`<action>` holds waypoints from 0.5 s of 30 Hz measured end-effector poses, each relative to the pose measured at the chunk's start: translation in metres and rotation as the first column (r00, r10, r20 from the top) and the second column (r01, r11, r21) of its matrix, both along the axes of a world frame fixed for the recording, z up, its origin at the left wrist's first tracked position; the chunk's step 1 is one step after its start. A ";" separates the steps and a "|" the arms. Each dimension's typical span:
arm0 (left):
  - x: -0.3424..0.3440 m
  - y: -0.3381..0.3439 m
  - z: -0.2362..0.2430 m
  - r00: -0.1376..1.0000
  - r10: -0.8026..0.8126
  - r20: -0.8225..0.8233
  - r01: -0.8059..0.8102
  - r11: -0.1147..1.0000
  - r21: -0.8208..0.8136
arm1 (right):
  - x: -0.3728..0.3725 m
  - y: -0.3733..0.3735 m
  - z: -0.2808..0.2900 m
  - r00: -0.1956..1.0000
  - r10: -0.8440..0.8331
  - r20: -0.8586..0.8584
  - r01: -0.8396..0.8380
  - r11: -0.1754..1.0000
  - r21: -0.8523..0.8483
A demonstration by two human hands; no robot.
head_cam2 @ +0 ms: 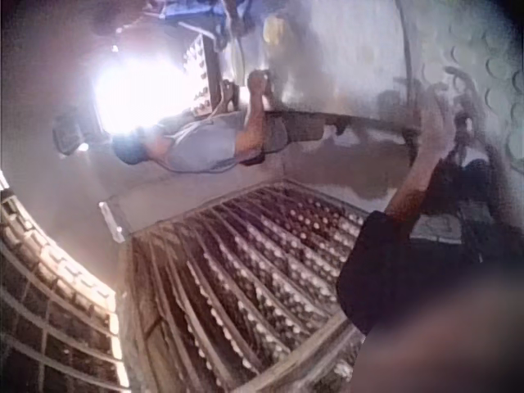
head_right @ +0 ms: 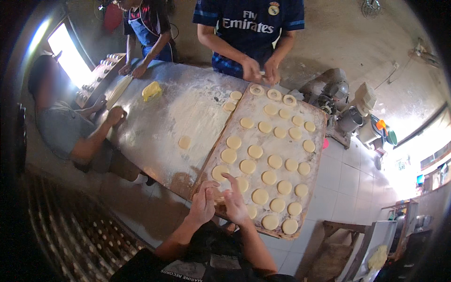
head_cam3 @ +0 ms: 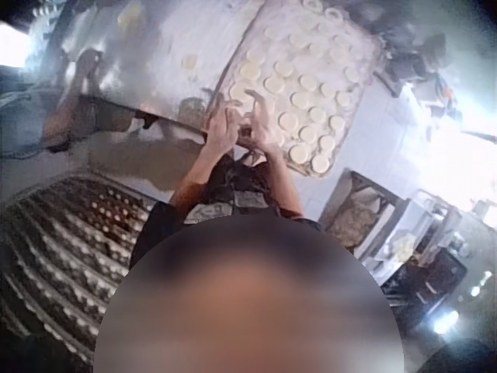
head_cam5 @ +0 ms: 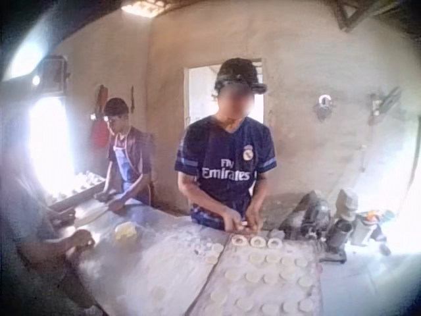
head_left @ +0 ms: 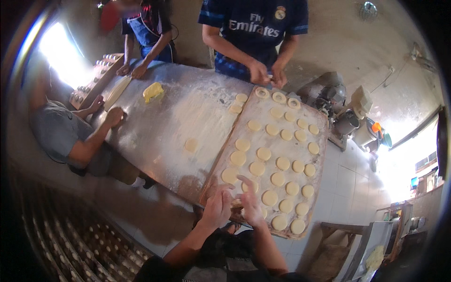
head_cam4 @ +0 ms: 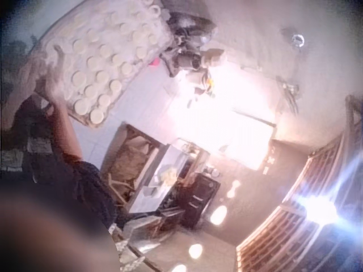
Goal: The person shapes small dough pieces into ring shapes by hand and places them on a wooden tray. They repeatedly form rings and arrange them in rows, then carry the tray to a multi-tiered rack and place it among other trays.
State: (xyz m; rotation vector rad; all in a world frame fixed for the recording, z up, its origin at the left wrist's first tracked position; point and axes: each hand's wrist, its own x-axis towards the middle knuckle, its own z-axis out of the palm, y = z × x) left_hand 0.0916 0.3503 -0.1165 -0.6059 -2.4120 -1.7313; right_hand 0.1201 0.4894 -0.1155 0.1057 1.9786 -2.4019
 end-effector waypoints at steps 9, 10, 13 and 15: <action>-0.051 -0.045 -0.004 0.893 0.173 0.415 0.086 0.840 -0.535 | -0.023 -0.039 -0.011 0.968 -0.213 0.134 0.098 0.809 0.579; -0.056 -0.057 -0.004 0.885 0.196 0.422 0.073 0.837 -0.543 | -0.024 -0.040 -0.007 0.968 -0.230 0.099 0.104 0.730 0.675; -0.060 -0.071 -0.008 0.919 0.101 0.381 0.135 0.828 -0.545 | -0.019 -0.040 -0.030 0.978 -0.164 0.129 0.004 0.636 0.772; -0.057 -0.077 -0.015 0.936 -0.004 0.351 0.211 0.807 -0.552 | -0.023 -0.047 -0.032 0.985 -0.119 0.129 -0.035 0.586 0.809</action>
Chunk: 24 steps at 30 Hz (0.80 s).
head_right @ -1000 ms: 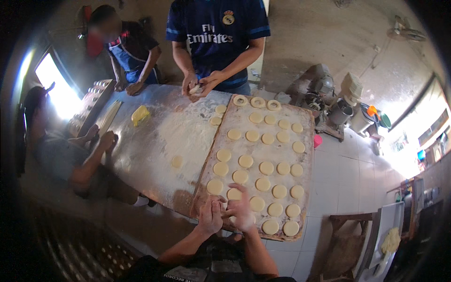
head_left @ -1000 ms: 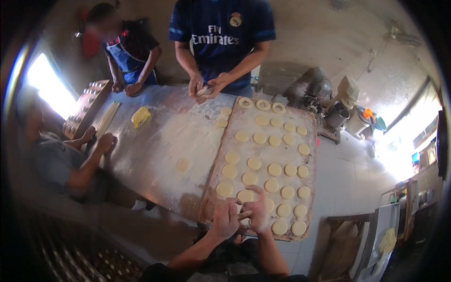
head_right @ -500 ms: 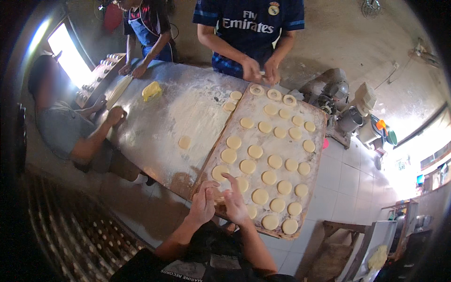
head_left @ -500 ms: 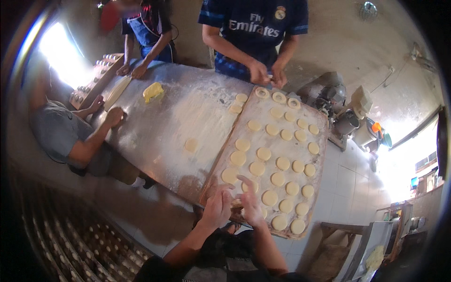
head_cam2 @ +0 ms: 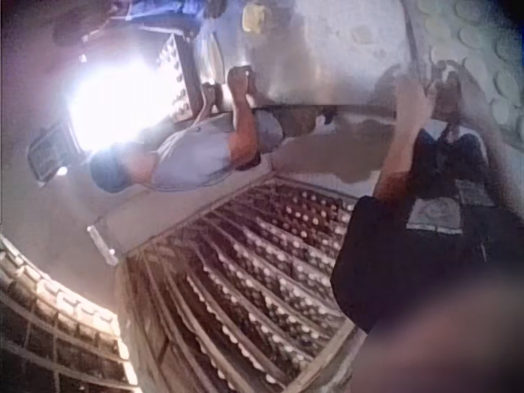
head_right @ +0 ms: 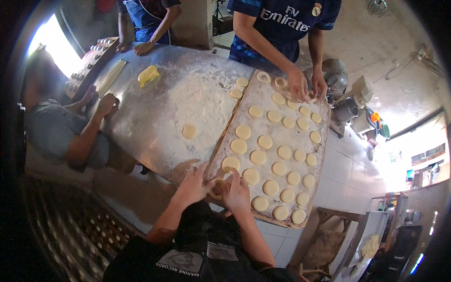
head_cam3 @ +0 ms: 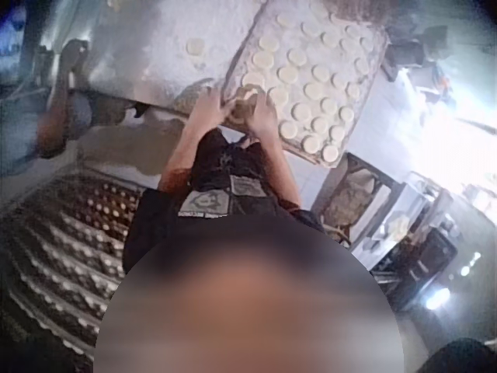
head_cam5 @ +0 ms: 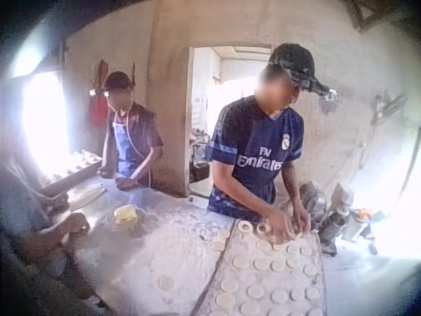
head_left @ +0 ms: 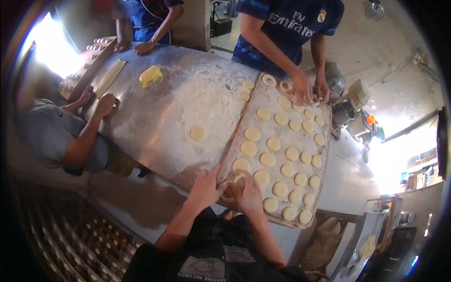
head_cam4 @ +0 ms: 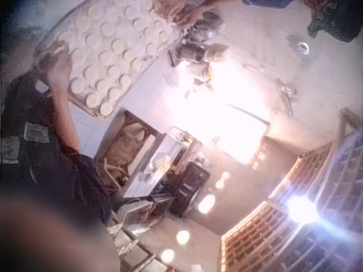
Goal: The person shapes small dough pieces into ring shapes by hand and places them on a wooden tray. They repeatedly form rings and arrange them in rows, then carry the tray to a multi-tiered rack and place it among other trays.
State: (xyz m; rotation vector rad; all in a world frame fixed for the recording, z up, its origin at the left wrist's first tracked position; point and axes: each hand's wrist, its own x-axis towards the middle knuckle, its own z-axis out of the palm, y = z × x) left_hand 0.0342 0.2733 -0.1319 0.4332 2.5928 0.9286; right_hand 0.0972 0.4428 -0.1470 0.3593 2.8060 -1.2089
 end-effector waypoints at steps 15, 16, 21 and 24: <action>-0.053 0.055 -0.040 0.912 -0.258 -0.320 0.280 0.960 0.023 | 0.002 0.030 0.002 0.908 -0.416 -0.044 0.401 0.838 0.371; -0.054 0.062 -0.049 0.878 -0.279 -0.389 0.315 0.949 0.031 | -0.002 0.035 -0.005 0.915 -0.403 -0.006 0.377 0.850 0.367; -0.068 0.047 -0.055 0.925 -0.276 -0.261 0.372 0.797 0.475 | -0.047 0.033 0.018 0.970 -0.241 0.017 0.238 0.965 0.107; -0.097 0.000 -0.031 0.979 -0.059 -0.197 0.164 0.802 0.575 | -0.107 0.001 0.043 0.978 -0.191 -0.087 0.183 0.979 -0.095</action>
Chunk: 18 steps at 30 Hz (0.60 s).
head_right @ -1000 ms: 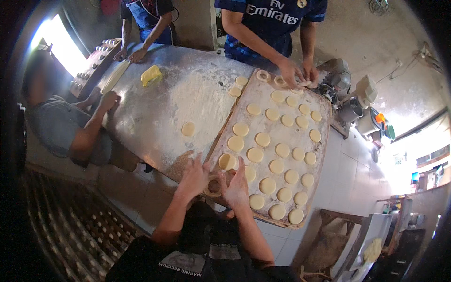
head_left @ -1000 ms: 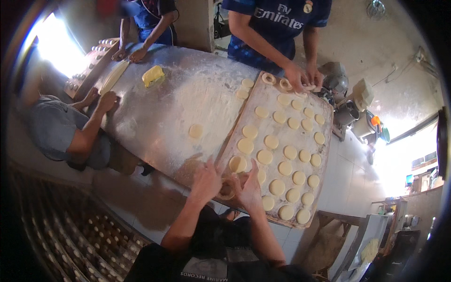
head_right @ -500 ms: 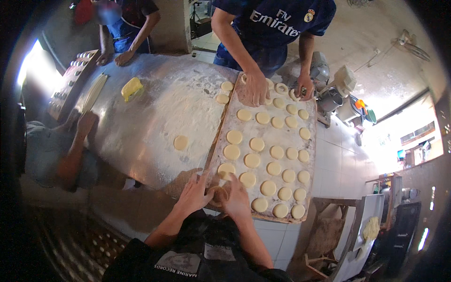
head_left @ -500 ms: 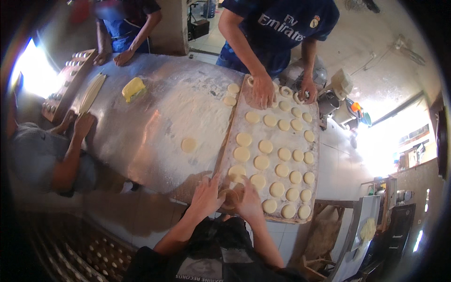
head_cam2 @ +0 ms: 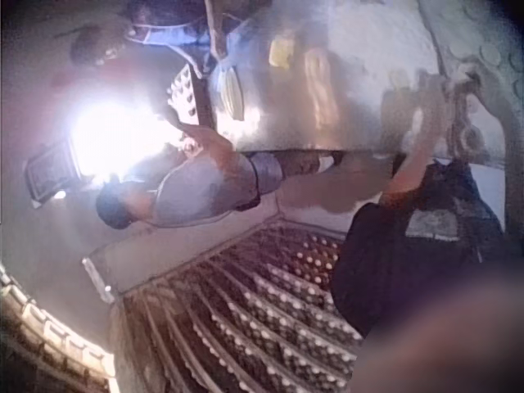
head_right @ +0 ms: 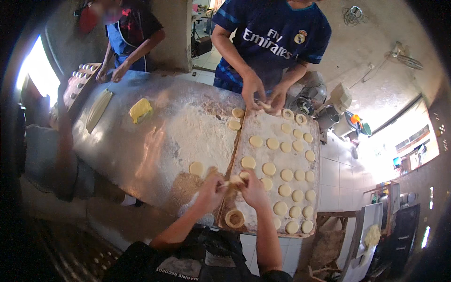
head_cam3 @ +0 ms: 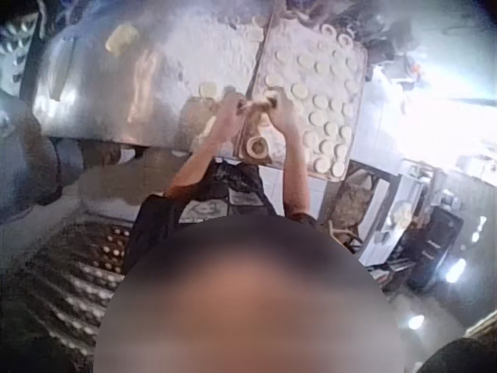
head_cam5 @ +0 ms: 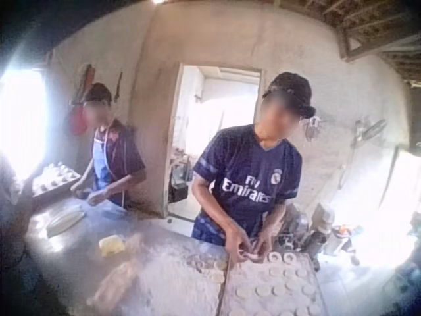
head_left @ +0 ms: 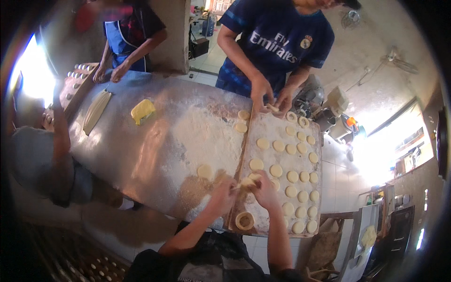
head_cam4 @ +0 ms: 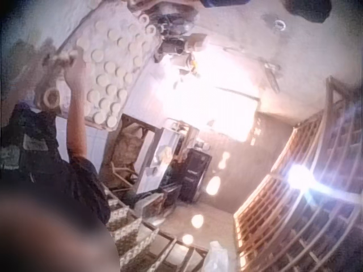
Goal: The person shapes small dough pieces into ring shapes by hand and places them on a wooden tray. They repeatedly form rings and arrange them in rows, then carry the tray to a multi-tiered rack and place it among other trays.
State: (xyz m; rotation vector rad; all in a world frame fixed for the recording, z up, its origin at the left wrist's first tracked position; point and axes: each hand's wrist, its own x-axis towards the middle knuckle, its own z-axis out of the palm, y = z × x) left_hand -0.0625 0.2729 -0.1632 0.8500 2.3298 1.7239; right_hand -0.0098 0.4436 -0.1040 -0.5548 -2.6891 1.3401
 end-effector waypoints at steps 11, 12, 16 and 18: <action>-0.060 -0.068 -0.009 0.975 0.137 -0.176 -0.199 0.890 -0.411 | -0.123 -0.043 -0.056 0.988 0.126 0.091 -0.147 0.947 0.285; -0.066 -0.064 -0.008 0.978 0.187 -0.089 -0.206 0.907 -0.366 | -0.119 -0.044 -0.045 0.984 0.150 0.093 -0.162 0.976 0.142; -0.083 -0.055 0.024 0.985 0.014 0.171 -0.019 0.999 0.026 | -0.092 -0.039 -0.029 0.982 0.175 -0.069 -0.188 0.886 -0.424; -0.087 -0.057 0.035 0.971 -0.057 0.233 0.039 0.996 0.079 | -0.082 -0.046 -0.007 0.972 0.169 -0.162 -0.230 0.815 -0.532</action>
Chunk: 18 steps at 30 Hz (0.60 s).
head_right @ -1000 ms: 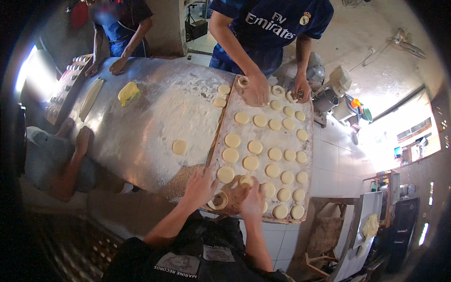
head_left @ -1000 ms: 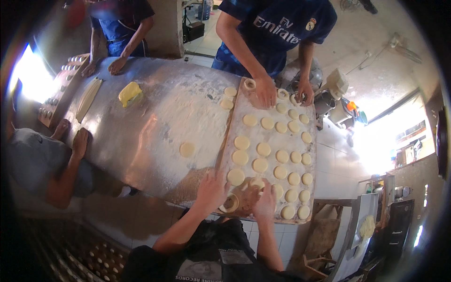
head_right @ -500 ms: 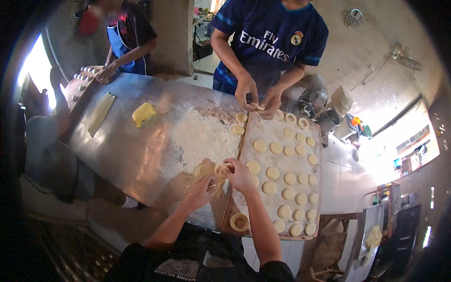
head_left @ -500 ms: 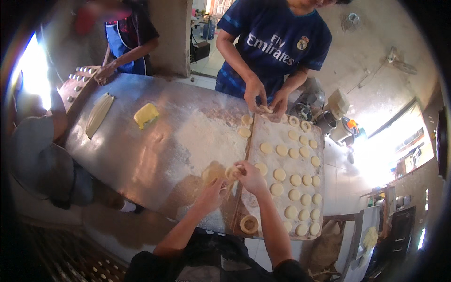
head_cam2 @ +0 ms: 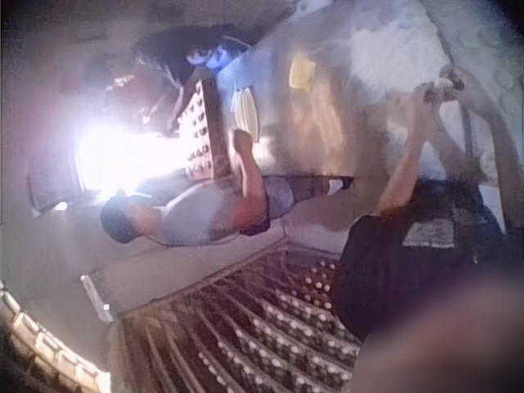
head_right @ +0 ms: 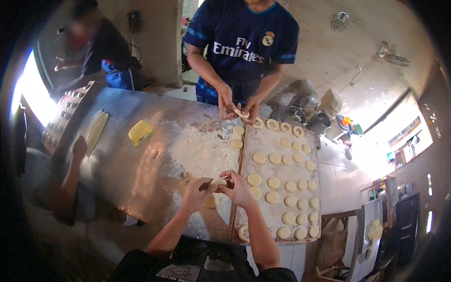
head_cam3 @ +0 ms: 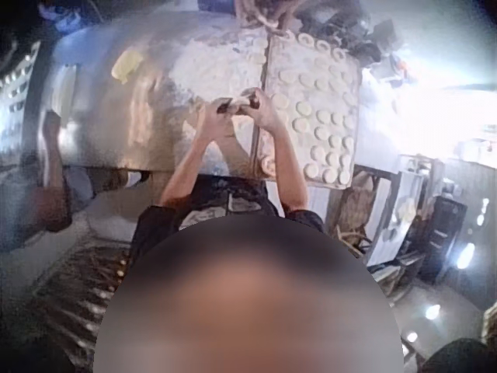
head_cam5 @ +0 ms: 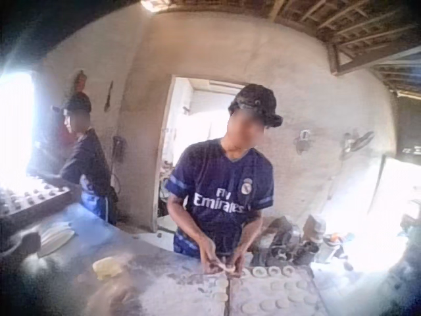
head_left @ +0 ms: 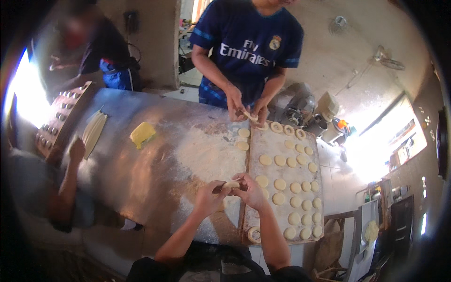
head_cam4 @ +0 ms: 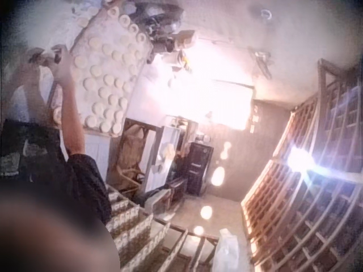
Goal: The person shapes small dough pieces into ring shapes by hand and places them on a wooden tray. They repeatedly form rings and arrange them in rows, then carry the tray to a multi-tiered rack and place it among other trays.
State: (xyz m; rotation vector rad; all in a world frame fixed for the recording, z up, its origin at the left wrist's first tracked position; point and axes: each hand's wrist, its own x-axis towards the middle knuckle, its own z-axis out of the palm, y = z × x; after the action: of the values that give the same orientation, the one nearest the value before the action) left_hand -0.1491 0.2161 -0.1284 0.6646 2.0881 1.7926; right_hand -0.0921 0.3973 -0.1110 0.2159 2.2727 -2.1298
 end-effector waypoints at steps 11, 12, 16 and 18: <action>0.026 0.009 0.053 0.962 -0.023 -0.273 -0.015 0.991 -0.136 | 0.002 -0.024 0.008 0.825 -0.289 -0.486 0.535 0.678 0.505; 0.026 0.012 0.052 0.931 0.006 -0.365 -0.069 0.984 -0.162 | 0.005 -0.023 0.012 0.851 -0.304 -0.429 0.473 0.800 0.370; 0.041 0.028 0.040 0.743 0.218 -0.633 -0.271 0.962 0.013 | 0.041 -0.003 0.029 0.970 0.023 -0.240 -0.120 0.909 -0.398; 0.050 0.043 0.036 0.825 0.260 -0.501 -0.185 0.963 0.196 | 0.048 0.003 0.024 0.966 0.030 -0.257 -0.135 0.905 -0.402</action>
State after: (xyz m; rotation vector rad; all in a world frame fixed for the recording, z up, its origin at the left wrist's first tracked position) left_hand -0.0986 0.2589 -0.0927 1.0936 2.4878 2.0797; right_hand -0.0445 0.4008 -0.0873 -0.1617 1.8129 -2.6500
